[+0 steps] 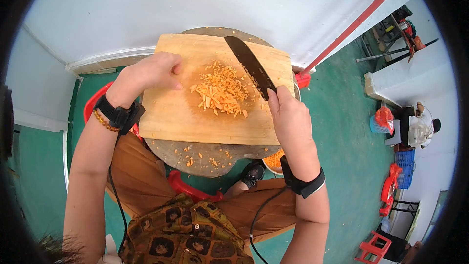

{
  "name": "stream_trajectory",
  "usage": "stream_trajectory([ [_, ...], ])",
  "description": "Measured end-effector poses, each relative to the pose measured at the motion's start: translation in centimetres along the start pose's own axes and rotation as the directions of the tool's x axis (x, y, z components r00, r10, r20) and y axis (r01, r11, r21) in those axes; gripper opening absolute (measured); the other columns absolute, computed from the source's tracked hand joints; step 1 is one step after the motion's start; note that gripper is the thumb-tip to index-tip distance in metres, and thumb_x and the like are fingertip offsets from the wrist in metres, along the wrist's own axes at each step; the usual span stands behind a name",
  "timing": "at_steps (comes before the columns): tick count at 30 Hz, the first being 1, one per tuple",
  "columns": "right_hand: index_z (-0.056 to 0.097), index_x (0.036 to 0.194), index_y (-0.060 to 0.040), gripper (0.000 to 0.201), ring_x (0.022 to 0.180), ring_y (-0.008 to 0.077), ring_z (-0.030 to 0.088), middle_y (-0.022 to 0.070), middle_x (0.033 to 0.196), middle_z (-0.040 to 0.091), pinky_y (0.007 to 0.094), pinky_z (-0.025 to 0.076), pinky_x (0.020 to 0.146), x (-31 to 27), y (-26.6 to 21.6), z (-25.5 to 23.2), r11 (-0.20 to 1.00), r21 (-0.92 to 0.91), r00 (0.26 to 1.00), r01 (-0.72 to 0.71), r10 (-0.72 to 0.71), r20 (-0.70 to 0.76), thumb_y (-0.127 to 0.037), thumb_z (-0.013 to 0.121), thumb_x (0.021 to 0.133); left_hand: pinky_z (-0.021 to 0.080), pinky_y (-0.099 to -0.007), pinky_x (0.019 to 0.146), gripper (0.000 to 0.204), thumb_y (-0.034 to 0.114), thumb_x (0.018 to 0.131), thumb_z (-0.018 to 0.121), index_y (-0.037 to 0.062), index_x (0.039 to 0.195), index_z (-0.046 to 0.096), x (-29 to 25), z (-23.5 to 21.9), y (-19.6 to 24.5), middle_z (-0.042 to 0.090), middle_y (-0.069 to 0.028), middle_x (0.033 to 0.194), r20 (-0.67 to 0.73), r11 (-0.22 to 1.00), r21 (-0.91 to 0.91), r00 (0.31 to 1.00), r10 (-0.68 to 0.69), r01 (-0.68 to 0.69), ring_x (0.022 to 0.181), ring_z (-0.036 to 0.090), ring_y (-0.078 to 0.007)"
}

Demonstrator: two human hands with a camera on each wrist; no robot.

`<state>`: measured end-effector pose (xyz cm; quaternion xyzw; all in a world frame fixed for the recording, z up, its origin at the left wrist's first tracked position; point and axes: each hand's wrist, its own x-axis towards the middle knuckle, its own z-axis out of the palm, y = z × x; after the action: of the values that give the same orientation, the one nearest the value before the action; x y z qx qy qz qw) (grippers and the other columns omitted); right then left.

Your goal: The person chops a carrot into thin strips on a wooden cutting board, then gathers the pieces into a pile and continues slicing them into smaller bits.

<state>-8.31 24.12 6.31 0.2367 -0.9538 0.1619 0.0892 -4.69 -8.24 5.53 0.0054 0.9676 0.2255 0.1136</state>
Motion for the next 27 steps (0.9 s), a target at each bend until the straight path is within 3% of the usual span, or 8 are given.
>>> stream_trajectory([
  [6, 0.052, 0.084, -0.0035, 0.029, 0.068, 0.0468, 0.061, 0.0255, 0.070, 0.062, 0.0540, 0.049, 0.059, -0.1, 0.9, 1.0, 0.999, -0.033, 1.000, -0.014, 0.015, 0.024, -0.029, 0.056, 0.097, 0.045, -0.0390, 0.074, 0.040, 0.023, 0.070, 0.083, 0.0038, 0.091, 0.055, 0.3, -0.2, 0.2, 0.061, -0.0132, 0.091, 0.043, 1.000, 0.008, 0.999, -0.013, 0.012, 0.088, 0.058, -0.0303],
  [9, 0.052, 0.085, -0.0035, 0.029, 0.068, 0.0466, 0.061, 0.0255, 0.070, 0.062, 0.0541, 0.049, 0.059, -0.2, 0.4, 0.3, 1.000, -0.001, 1.000, -0.014, 0.014, 0.013, -0.029, 0.056, 0.097, 0.045, -0.0391, 0.073, 0.039, 0.023, 0.071, 0.082, 0.0040, 0.090, 0.055, 0.0, 0.5, -0.4, 0.061, -0.0129, 0.090, -0.041, 1.000, 0.011, 0.999, 0.026, -0.026, 0.087, 0.058, -0.0298],
  [15, 0.052, 0.084, -0.0037, 0.028, 0.068, 0.0461, 0.061, 0.0249, 0.069, 0.061, 0.0535, 0.049, 0.059, -0.3, 0.1, 1.2, 0.999, -0.024, 0.998, 0.029, -0.028, 0.050, -0.028, 0.055, 0.097, 0.044, -0.0392, 0.072, 0.039, 0.023, 0.071, 0.082, 0.0042, 0.090, 0.054, 0.4, 0.2, -0.3, 0.060, -0.0129, 0.090, 0.010, 1.000, 0.004, 1.000, 0.017, -0.017, 0.086, 0.057, -0.0298],
  [18, 0.052, 0.084, -0.0039, 0.027, 0.068, 0.0456, 0.061, 0.0246, 0.068, 0.061, 0.0527, 0.049, 0.059, -0.3, -0.5, 0.3, 1.000, -0.004, 1.000, 0.029, -0.029, 0.007, -0.027, 0.056, 0.097, 0.044, -0.0393, 0.072, 0.039, 0.022, 0.070, 0.082, 0.0040, 0.090, 0.054, 0.1, 0.7, -0.7, 0.060, -0.0131, 0.090, -0.057, 0.999, -0.015, 0.997, 0.048, -0.049, 0.086, 0.057, -0.0300],
  [27, 0.053, 0.086, -0.0042, 0.024, 0.067, 0.0452, 0.061, 0.0229, 0.071, 0.062, 0.0516, 0.049, 0.058, -0.6, -1.2, 0.1, 0.998, 0.023, 0.998, 0.052, -0.053, 0.027, -0.026, 0.057, 0.096, 0.045, -0.0391, 0.071, 0.039, 0.022, 0.070, 0.082, 0.0035, 0.090, 0.055, 0.1, 0.4, -0.2, 0.061, -0.0135, 0.088, -0.031, 1.000, 0.013, 0.999, 0.024, -0.024, 0.086, 0.058, -0.0300],
])
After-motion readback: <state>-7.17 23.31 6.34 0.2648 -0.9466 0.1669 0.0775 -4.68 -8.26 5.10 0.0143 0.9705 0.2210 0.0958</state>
